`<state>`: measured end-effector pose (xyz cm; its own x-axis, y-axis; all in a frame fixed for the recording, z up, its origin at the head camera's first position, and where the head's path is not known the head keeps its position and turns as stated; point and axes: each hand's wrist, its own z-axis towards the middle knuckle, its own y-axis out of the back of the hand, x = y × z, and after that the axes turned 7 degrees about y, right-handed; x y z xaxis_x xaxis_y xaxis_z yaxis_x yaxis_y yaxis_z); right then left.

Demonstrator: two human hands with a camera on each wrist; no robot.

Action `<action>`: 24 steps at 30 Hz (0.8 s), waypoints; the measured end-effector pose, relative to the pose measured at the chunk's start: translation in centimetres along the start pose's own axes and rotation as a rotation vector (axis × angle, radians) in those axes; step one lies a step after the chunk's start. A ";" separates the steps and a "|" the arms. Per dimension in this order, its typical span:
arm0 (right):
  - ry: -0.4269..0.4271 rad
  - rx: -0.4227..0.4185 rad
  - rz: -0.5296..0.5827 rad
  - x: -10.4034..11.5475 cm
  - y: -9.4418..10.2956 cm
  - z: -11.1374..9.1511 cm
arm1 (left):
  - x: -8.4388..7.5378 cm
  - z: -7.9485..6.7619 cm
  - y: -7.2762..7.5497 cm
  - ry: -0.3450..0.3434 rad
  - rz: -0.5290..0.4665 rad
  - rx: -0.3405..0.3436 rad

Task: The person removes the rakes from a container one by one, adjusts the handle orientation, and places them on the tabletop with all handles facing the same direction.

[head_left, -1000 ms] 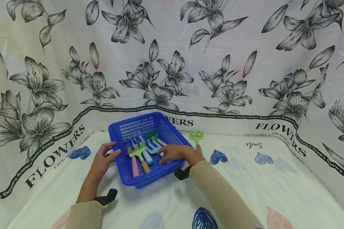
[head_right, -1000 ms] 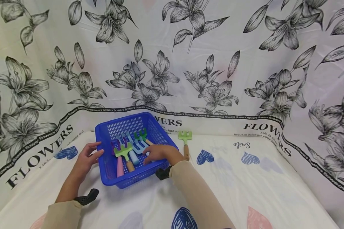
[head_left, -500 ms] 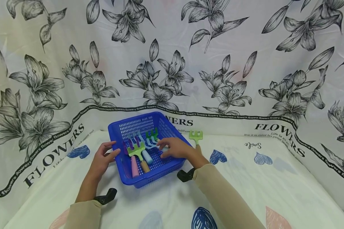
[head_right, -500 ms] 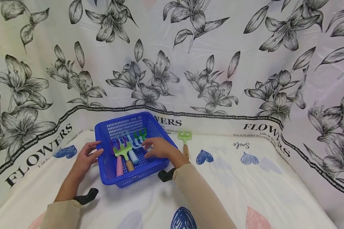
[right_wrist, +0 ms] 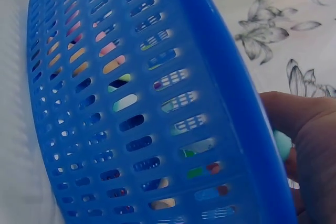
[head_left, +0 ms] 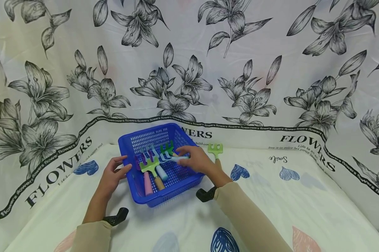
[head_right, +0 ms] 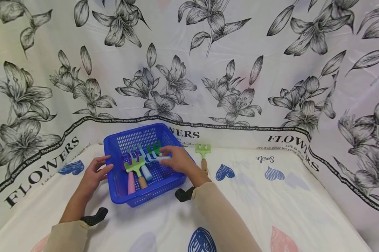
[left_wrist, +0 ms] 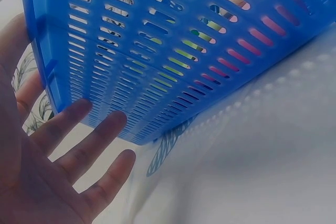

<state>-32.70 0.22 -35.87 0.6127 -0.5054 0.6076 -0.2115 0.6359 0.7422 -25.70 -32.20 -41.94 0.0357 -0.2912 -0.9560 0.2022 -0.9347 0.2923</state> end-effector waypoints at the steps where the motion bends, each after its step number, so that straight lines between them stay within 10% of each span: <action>1: -0.006 -0.021 0.007 0.0 0.0 0.0 | 0.0 0.0 0.0 -0.002 -0.003 0.000; 24: 0.144 -0.438 0.379 -0.1 -0.2 -1.6 | -0.5 -0.6 0.0 -0.013 0.014 -0.012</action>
<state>-31.54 1.07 -36.51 0.6590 -0.1315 0.7406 -0.1209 0.9533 0.2769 -25.13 -31.93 -41.44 0.0256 -0.3068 -0.9514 0.2133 -0.9281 0.3051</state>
